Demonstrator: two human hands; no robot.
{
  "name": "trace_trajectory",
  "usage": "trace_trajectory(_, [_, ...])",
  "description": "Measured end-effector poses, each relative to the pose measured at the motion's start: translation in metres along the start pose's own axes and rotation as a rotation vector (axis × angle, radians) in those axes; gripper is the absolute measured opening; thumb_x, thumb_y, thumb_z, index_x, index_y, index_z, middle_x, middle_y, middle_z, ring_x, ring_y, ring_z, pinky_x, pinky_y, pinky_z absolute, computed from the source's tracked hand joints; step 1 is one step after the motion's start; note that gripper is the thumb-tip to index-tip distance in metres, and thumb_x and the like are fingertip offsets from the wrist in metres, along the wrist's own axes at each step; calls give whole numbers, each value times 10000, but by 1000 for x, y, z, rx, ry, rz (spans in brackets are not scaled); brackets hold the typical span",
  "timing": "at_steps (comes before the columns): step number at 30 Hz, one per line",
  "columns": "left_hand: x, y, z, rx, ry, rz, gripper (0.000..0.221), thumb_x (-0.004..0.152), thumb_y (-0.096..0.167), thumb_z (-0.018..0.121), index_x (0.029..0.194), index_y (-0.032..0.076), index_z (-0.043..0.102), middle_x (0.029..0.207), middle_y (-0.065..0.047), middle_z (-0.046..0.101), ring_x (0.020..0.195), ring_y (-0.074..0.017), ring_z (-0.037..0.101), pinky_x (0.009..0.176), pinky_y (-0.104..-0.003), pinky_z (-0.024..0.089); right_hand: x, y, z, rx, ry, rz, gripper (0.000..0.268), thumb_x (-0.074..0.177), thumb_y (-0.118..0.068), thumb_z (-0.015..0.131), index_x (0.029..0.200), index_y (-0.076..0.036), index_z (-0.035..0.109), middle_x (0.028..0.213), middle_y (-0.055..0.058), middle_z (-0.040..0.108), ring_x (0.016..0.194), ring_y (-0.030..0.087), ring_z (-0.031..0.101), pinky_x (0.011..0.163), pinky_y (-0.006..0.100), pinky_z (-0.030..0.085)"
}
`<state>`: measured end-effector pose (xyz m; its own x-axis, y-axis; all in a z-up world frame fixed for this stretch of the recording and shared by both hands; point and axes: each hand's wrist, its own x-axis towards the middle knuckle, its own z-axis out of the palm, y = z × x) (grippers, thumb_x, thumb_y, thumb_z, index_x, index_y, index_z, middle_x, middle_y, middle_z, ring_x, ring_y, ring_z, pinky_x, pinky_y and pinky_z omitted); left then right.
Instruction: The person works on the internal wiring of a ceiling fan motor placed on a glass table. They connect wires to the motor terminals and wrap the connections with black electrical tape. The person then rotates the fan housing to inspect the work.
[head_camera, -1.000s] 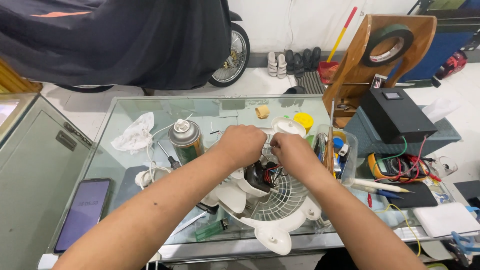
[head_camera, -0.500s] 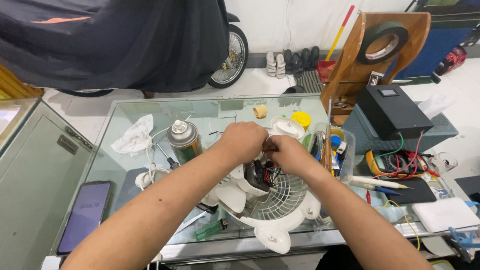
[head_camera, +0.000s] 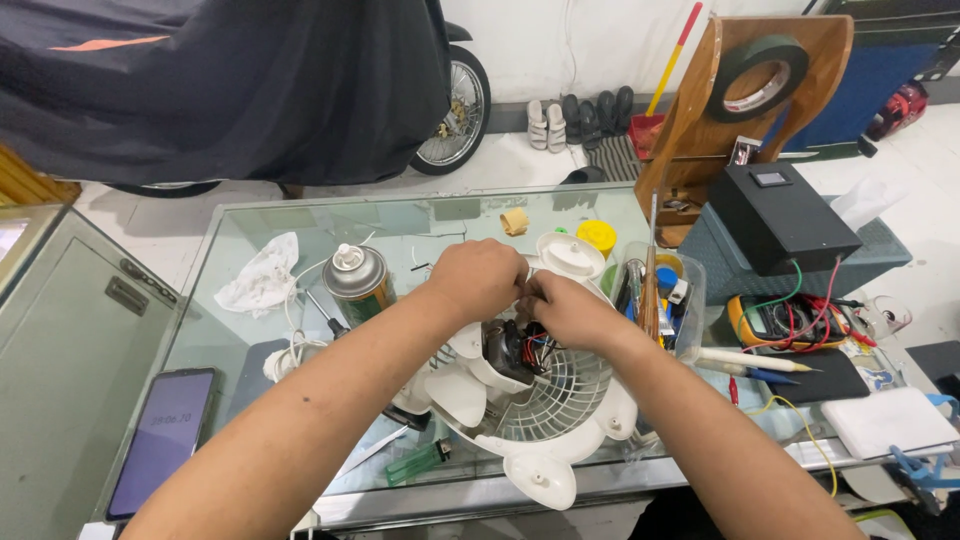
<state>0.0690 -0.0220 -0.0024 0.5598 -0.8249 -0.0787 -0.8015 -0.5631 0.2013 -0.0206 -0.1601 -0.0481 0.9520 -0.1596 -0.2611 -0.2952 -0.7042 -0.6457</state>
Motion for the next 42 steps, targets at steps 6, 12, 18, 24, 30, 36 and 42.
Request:
trace_trajectory(6, [3,2,3,-3,-9,-7,139,914,182,675,954,137,801,835,-89,768,847,-316,746,797,-443,601,8,13,2,80,13,39,310,982,-235,551,1189,-48,686,999,153,761,939,295,710,750,386,555])
trace_trajectory(12, [-2,-3,12,147,52,153,226,943,105,621,1156,182,621,1080,-88,724,884,-352,746,749,-456,600,-11,-2,-6,99,22,30,257,1003,-219,480,1112,-74,662,986,95,784,948,262,701,830,375,528])
trace_trajectory(18, [-20,13,-4,477,190,424,344,926,63,684,1215,191,546,1129,-52,587,911,-296,733,710,-419,632,-12,0,-2,257,14,24,270,1001,-150,451,1099,-43,679,978,97,760,933,236,674,843,371,538])
trace_trajectory(24, [-3,5,14,534,205,486,309,917,132,721,1181,225,591,1084,-12,548,943,-267,712,693,-412,625,2,20,7,461,23,11,327,992,-41,414,1143,28,695,1002,149,720,997,255,663,889,392,566])
trace_trajectory(30, [6,-2,30,613,238,529,218,881,134,756,1071,216,685,1048,21,628,974,-209,709,703,-375,619,8,38,14,542,-9,23,334,968,-49,511,1257,-1,670,1042,119,714,983,219,658,808,359,581])
trace_trajectory(36, [-3,3,15,510,189,430,102,908,173,666,966,200,746,910,50,706,901,-192,707,694,-370,611,-10,12,3,488,14,29,326,993,-111,514,1251,26,660,1079,162,706,1026,260,667,884,399,583])
trace_trajectory(42, [35,-14,36,-145,-110,-158,268,820,376,611,910,203,795,759,-16,720,842,-284,720,753,-431,576,-1,18,6,157,39,2,294,975,-268,582,1122,-44,706,921,171,742,992,329,700,813,409,544])
